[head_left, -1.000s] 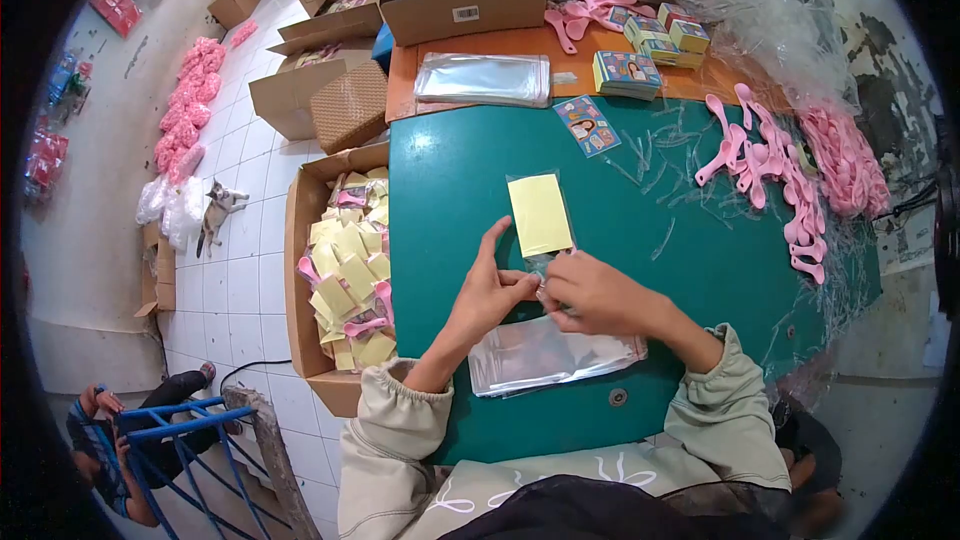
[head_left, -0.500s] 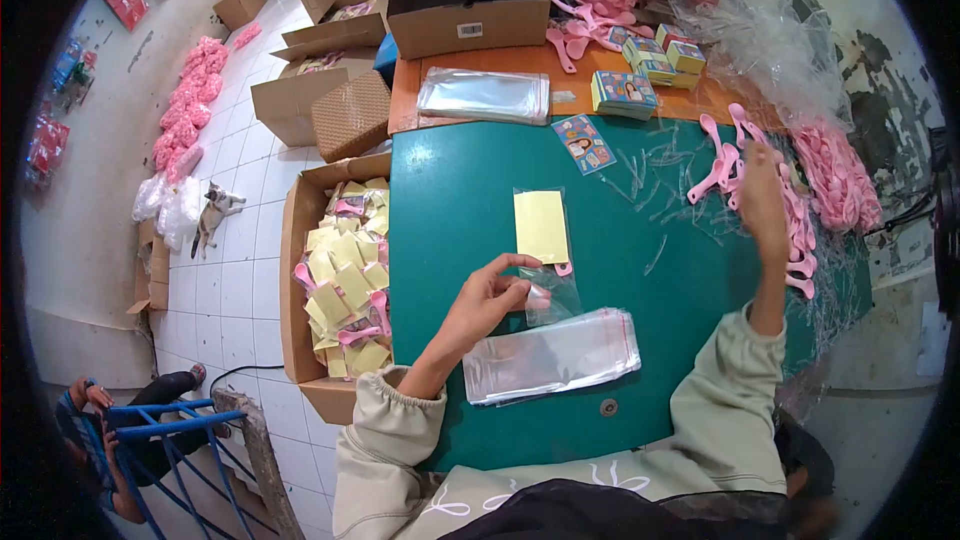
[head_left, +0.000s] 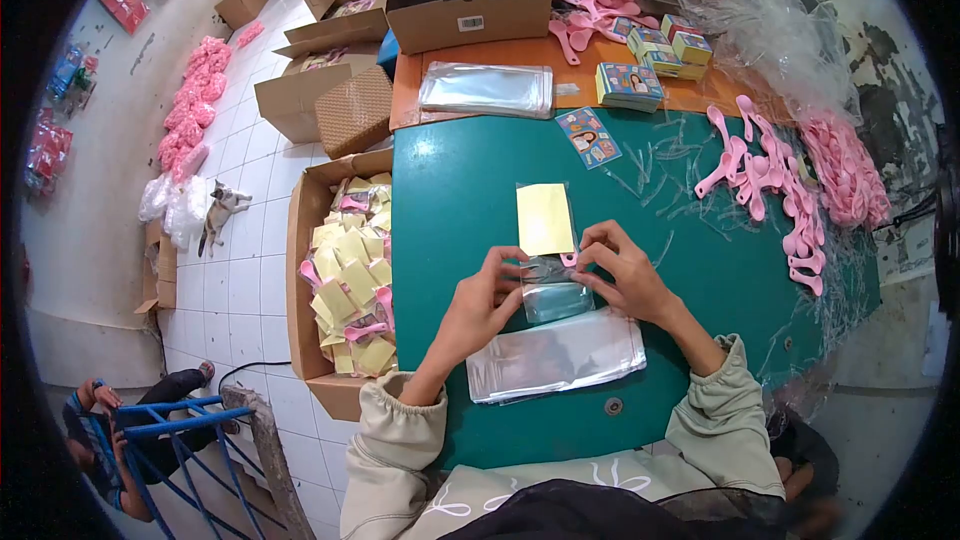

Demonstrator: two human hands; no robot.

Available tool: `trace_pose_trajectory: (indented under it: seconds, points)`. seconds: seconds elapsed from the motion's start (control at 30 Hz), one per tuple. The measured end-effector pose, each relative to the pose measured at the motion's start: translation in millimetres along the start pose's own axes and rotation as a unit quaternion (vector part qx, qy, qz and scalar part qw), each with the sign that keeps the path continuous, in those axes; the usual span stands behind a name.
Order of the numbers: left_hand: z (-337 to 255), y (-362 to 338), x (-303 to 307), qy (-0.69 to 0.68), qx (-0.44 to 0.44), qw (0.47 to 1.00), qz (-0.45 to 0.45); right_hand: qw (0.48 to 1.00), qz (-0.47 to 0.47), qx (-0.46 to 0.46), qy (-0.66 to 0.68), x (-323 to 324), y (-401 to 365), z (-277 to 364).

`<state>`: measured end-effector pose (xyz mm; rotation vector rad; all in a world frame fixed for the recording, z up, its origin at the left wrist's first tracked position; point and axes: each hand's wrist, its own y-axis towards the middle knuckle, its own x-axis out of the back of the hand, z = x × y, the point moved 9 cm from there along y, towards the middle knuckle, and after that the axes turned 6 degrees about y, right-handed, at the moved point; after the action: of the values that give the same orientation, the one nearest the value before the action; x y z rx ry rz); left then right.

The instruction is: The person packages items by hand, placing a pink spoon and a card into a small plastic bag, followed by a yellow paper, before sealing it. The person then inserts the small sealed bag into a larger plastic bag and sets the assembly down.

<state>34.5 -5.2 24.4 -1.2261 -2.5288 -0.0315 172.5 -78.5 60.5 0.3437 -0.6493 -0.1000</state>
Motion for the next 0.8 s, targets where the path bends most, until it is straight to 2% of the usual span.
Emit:
trace_pose_trajectory:
  seconds: [0.07,0.17,0.27,0.37,0.5,0.7,0.8]
  points:
    - [-1.1,4.6,-1.9,0.036,-0.035,0.999,-0.009,1.0,0.002,-0.008,0.023,0.3,0.8,-1.7]
    - [1.0,6.9,-3.1,0.054,-0.055,0.997,-0.029,0.983,0.021,-0.139,0.122,-0.6,-2.5,-20.5]
    - [-1.6,6.5,-4.3,0.077,-0.053,0.994,-0.047,0.935,0.031,-0.252,0.247,-14.7,-12.7,-53.5]
    - [-4.1,8.6,-4.6,0.086,-0.063,0.992,-0.07,0.866,0.012,-0.332,0.373,-23.8,-16.2,-53.2]
    - [3.3,12.3,-4.3,0.087,-0.059,0.991,-0.087,0.87,-0.057,-0.321,0.37,-21.6,-18.3,-61.8]
    - [16.6,14.7,-3.7,0.007,0.029,0.996,-0.089,0.866,-0.092,-0.324,0.37,-21.6,-18.6,-64.2]
    - [15.6,15.0,-5.1,0.022,0.009,0.996,-0.082,0.867,-0.109,-0.328,0.358,-19.2,-17.9,-62.3]
